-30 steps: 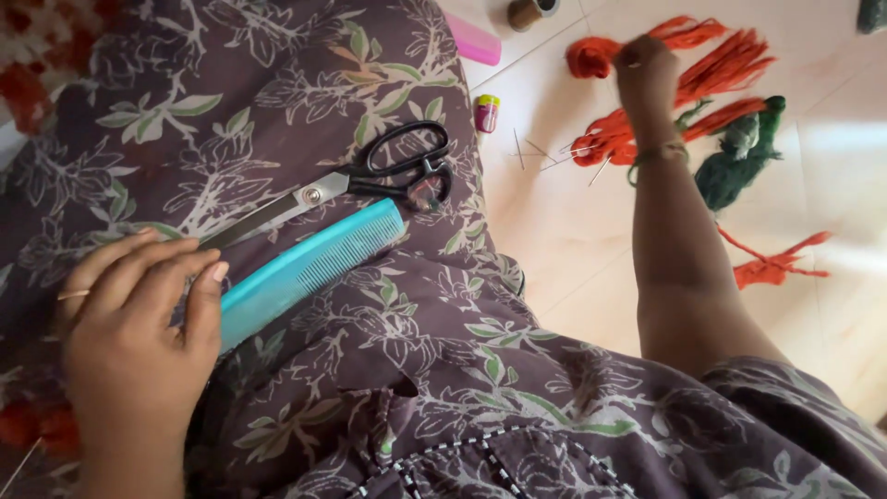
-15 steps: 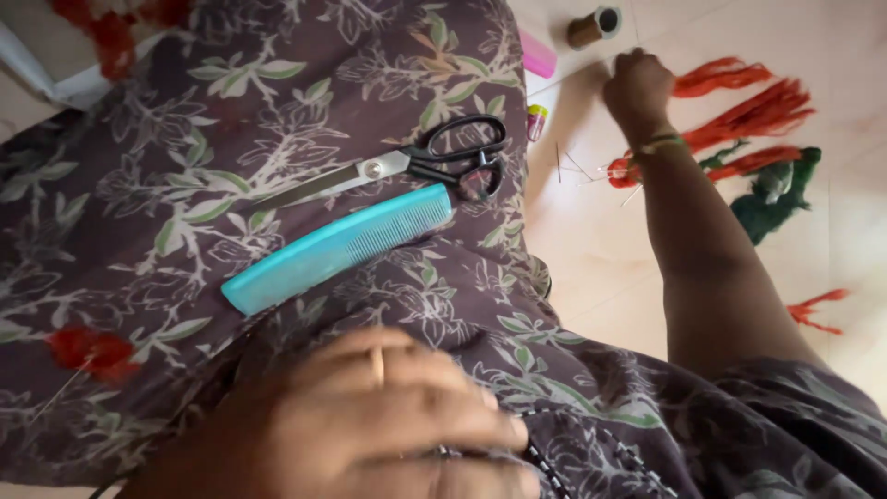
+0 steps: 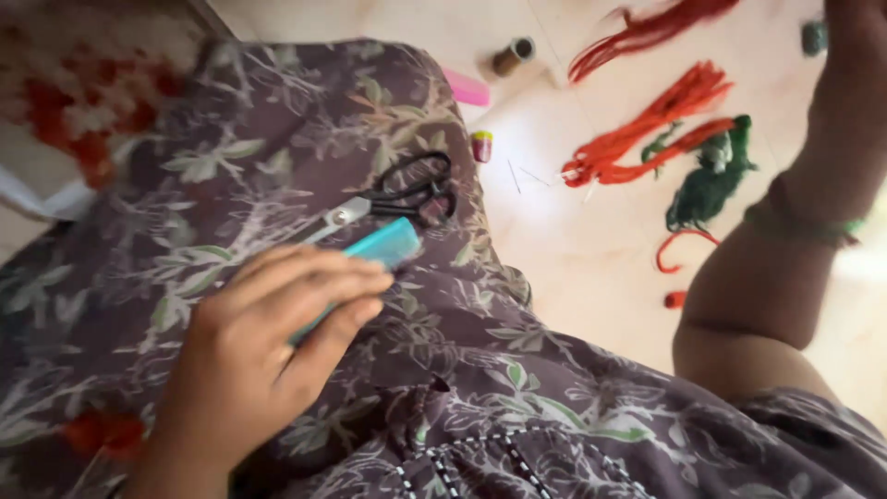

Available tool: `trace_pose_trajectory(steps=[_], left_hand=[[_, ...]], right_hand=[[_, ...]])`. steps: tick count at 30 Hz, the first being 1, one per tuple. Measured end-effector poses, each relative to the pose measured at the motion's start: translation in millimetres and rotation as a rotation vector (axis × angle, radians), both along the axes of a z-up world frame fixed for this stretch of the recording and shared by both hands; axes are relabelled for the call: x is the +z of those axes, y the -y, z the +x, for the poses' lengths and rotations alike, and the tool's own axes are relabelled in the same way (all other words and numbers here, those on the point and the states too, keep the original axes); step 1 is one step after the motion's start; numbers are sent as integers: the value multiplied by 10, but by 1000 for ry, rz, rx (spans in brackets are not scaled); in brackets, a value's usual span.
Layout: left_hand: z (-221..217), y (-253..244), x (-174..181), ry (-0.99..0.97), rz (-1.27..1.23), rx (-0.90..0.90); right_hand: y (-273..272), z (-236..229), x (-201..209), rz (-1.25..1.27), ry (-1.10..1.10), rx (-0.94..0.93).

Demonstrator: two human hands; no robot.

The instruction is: The person is seen manually attaching decorative tassels to the edge of a striped orange fabric using thread, a needle, and scissors.

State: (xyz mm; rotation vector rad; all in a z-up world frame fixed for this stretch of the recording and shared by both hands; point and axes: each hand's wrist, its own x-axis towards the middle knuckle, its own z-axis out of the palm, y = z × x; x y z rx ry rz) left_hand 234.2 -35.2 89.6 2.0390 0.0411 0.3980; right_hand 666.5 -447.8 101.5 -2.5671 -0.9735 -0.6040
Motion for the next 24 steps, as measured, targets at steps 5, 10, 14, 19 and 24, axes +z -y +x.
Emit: trace_pose_trajectory(steps=[5, 10, 14, 19, 24], left_hand=[[254, -93, 229, 298, -10, 12], [182, -49, 203, 392, -26, 67], [-95, -132, 5, 321, -12, 216], [-388, -274, -223, 286, -424, 530], [-665, -510, -1119, 303, -1042, 638]], right_hand=[[-1854, -1992, 790, 21, -82, 597], [-2884, -2416, 1015, 175, -160, 1294], [-3092, -2596, 727, 145, -206, 1202], [-3137, -2306, -489, -122, -1170, 1014], [-2722, -1247, -1140, -62, -1186, 774]])
